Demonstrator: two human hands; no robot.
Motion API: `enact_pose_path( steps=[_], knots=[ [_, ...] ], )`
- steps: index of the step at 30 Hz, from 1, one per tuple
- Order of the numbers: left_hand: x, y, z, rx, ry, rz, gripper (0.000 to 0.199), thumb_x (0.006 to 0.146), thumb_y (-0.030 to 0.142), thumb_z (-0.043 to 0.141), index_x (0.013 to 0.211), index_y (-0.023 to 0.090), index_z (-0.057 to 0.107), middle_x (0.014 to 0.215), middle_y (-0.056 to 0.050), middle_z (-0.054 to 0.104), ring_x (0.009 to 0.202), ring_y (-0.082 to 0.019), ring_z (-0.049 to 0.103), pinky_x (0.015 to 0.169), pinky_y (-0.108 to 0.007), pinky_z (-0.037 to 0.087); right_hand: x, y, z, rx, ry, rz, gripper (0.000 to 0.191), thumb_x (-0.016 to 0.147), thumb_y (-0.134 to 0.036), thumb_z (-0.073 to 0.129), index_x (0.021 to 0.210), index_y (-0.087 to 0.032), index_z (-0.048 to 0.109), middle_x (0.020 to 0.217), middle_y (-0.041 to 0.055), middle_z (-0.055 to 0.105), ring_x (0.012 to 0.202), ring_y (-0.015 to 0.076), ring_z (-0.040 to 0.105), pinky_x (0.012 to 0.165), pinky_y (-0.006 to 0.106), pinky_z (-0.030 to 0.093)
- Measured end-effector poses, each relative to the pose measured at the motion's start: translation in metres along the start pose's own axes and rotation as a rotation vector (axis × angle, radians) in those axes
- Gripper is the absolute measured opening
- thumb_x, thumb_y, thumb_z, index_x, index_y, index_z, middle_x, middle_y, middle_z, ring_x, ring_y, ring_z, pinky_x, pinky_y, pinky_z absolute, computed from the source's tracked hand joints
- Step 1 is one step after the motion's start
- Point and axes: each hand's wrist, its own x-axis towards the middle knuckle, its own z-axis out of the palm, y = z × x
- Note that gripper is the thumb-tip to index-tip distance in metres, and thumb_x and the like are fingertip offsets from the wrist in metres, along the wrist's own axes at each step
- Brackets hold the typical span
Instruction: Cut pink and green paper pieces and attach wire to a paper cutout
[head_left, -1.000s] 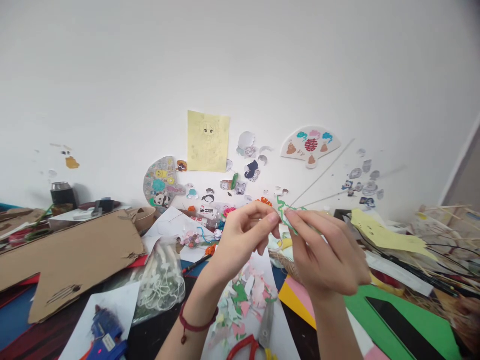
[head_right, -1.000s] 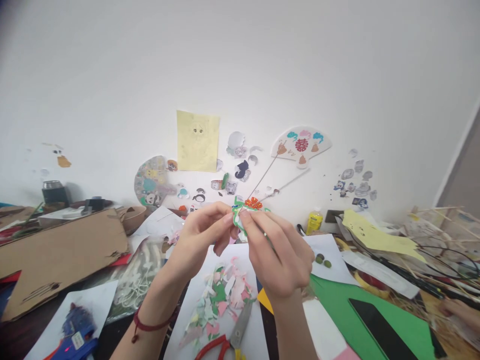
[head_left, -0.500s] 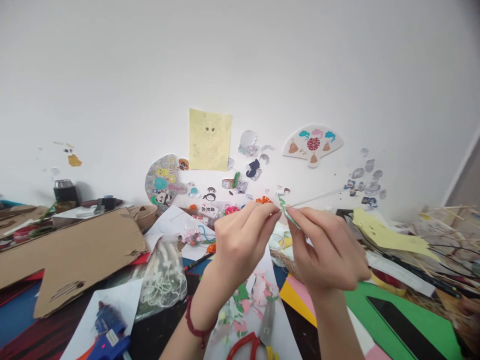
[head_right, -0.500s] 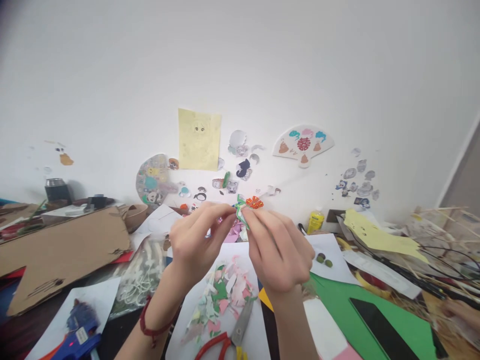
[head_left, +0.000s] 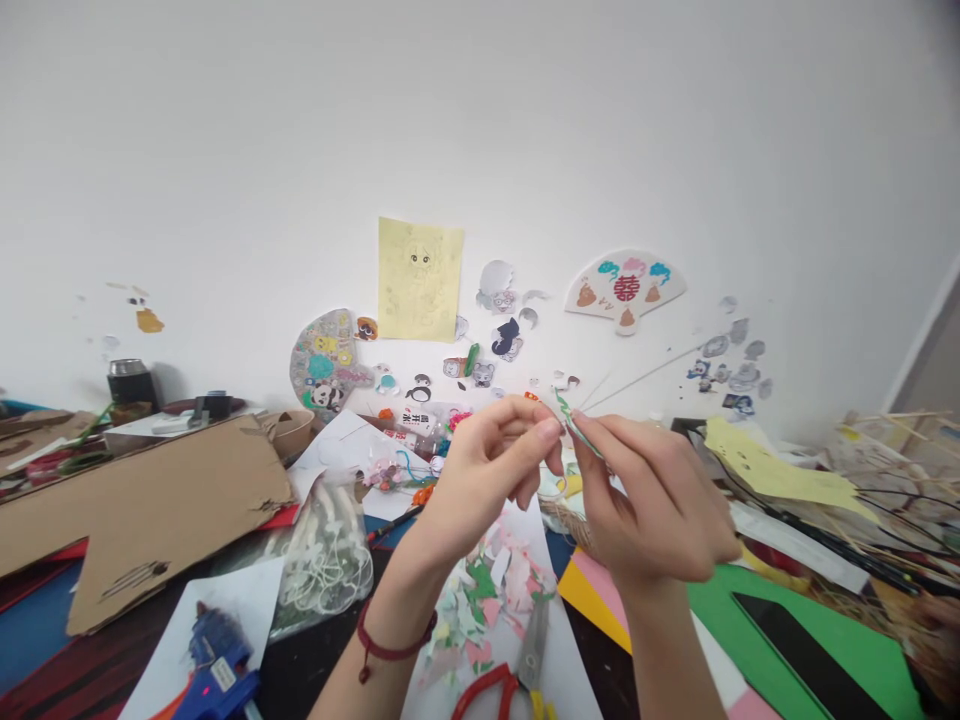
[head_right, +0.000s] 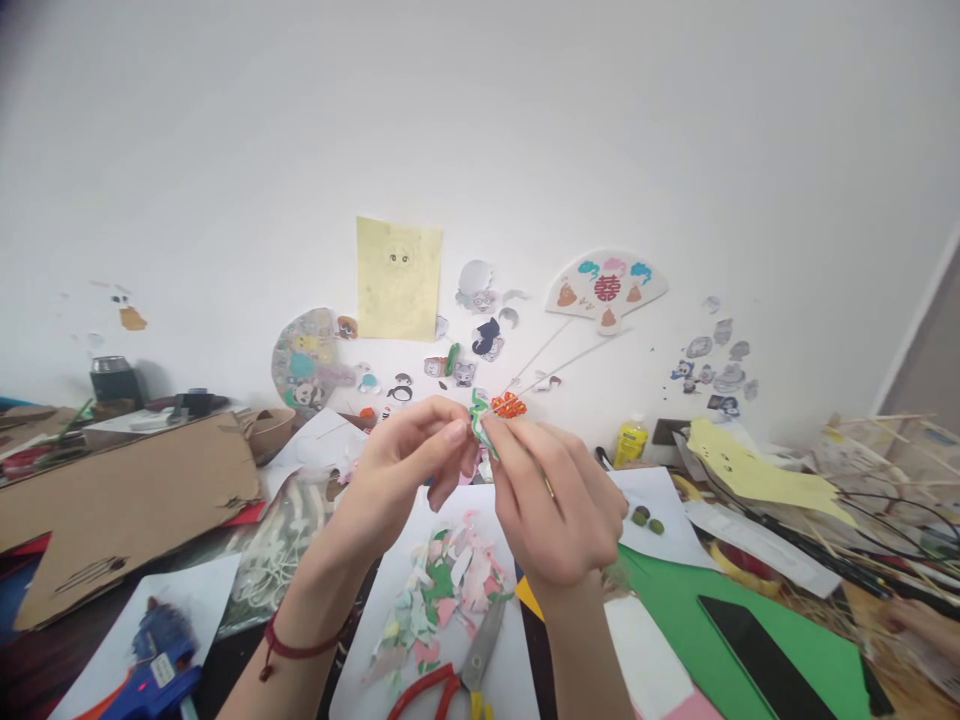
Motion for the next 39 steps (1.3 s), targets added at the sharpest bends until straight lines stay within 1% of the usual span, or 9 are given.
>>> enact_pose_path(
  steps=[2,7,10,12,14,17,22,34,39],
  knots=[
    [-0.001,-0.002,0.001,0.215,0.097,0.127,0.019,0.089,0.036,0.059,0.095,0.018,0.056,0.075,0.001,0.060,0.050,-0.005,0.046,0.046,-0.020,0.035,0.001,0.000,0.000,0.002,-0.001,0.011,0.039,0.074,-0.004,0.070,0.104,-0.027,0.070,0.080,0.0004,0.073,0.069,0.0178,0.069,0.064,0.030,0.055],
    [-0.003,-0.007,0.003,0.840,0.302,0.603,0.007,0.091,0.019,0.057,0.096,0.017,0.059,0.077,0.001,0.065,0.056,-0.005,0.051,0.056,-0.020,0.040,0.002,-0.003,0.002,0.096,0.013,0.057,0.033,0.070,-0.001,0.073,0.097,-0.021,0.071,0.077,0.0024,0.071,0.067,0.0168,0.067,0.062,0.029,0.055],
    [-0.004,-0.009,0.003,1.084,0.372,0.770,0.006,0.089,0.015,0.057,0.094,0.016,0.061,0.068,0.002,0.062,0.055,-0.007,0.051,0.055,-0.022,0.038,0.004,-0.005,0.003,0.191,-0.002,0.124,0.030,0.070,-0.001,0.073,0.092,-0.021,0.070,0.077,0.0016,0.071,0.067,0.0157,0.066,0.062,0.028,0.055],
    [-0.004,-0.010,0.003,1.142,0.416,0.798,0.004,0.088,0.013,0.058,0.090,0.015,0.060,0.063,0.003,0.059,0.053,-0.007,0.049,0.053,-0.022,0.036,0.005,-0.006,0.004,0.226,-0.018,0.159,0.029,0.070,0.000,0.073,0.091,-0.020,0.069,0.077,0.0012,0.072,0.067,0.0151,0.067,0.063,0.027,0.055],
    [-0.004,-0.011,0.005,1.126,0.443,0.792,0.003,0.088,0.013,0.058,0.088,0.015,0.059,0.064,0.003,0.059,0.053,-0.006,0.049,0.054,-0.022,0.036,0.006,-0.007,0.005,0.228,-0.018,0.181,0.027,0.071,0.000,0.073,0.089,-0.020,0.069,0.076,0.0012,0.072,0.066,0.0148,0.066,0.064,0.027,0.055],
    [-0.005,-0.012,0.007,1.087,0.445,0.767,0.004,0.088,0.012,0.057,0.086,0.015,0.058,0.066,0.003,0.060,0.054,-0.006,0.050,0.054,-0.021,0.037,0.006,-0.008,0.007,0.222,-0.005,0.209,0.025,0.071,0.000,0.073,0.085,-0.019,0.068,0.074,0.0011,0.071,0.066,0.0148,0.066,0.064,0.027,0.054],
    [-0.005,-0.013,0.008,1.120,0.457,0.771,0.004,0.088,0.013,0.057,0.085,0.016,0.057,0.063,0.004,0.058,0.052,-0.006,0.048,0.052,-0.022,0.035,0.005,-0.008,0.009,0.241,-0.012,0.267,0.022,0.071,-0.001,0.072,0.083,-0.019,0.068,0.075,0.0017,0.071,0.068,0.0155,0.066,0.064,0.028,0.054],
    [-0.008,-0.008,0.009,1.145,0.441,0.805,0.005,0.085,0.009,0.059,0.082,0.013,0.059,0.059,0.004,0.054,0.051,-0.006,0.044,0.052,-0.023,0.034,0.005,-0.013,0.008,0.216,-0.058,0.414,0.011,0.076,-0.008,0.072,0.077,-0.018,0.067,0.071,0.0011,0.068,0.064,0.0129,0.059,0.062,0.027,0.046],
    [-0.012,0.002,0.009,1.142,0.391,0.803,0.007,0.084,0.008,0.059,0.079,0.013,0.059,0.056,0.004,0.052,0.049,-0.006,0.041,0.050,-0.023,0.033,0.004,0.000,0.006,0.149,-0.047,0.575,0.009,0.079,-0.014,0.069,0.071,-0.016,0.064,0.064,-0.0002,0.061,0.059,0.0114,0.052,0.057,0.026,0.040]
  ],
)
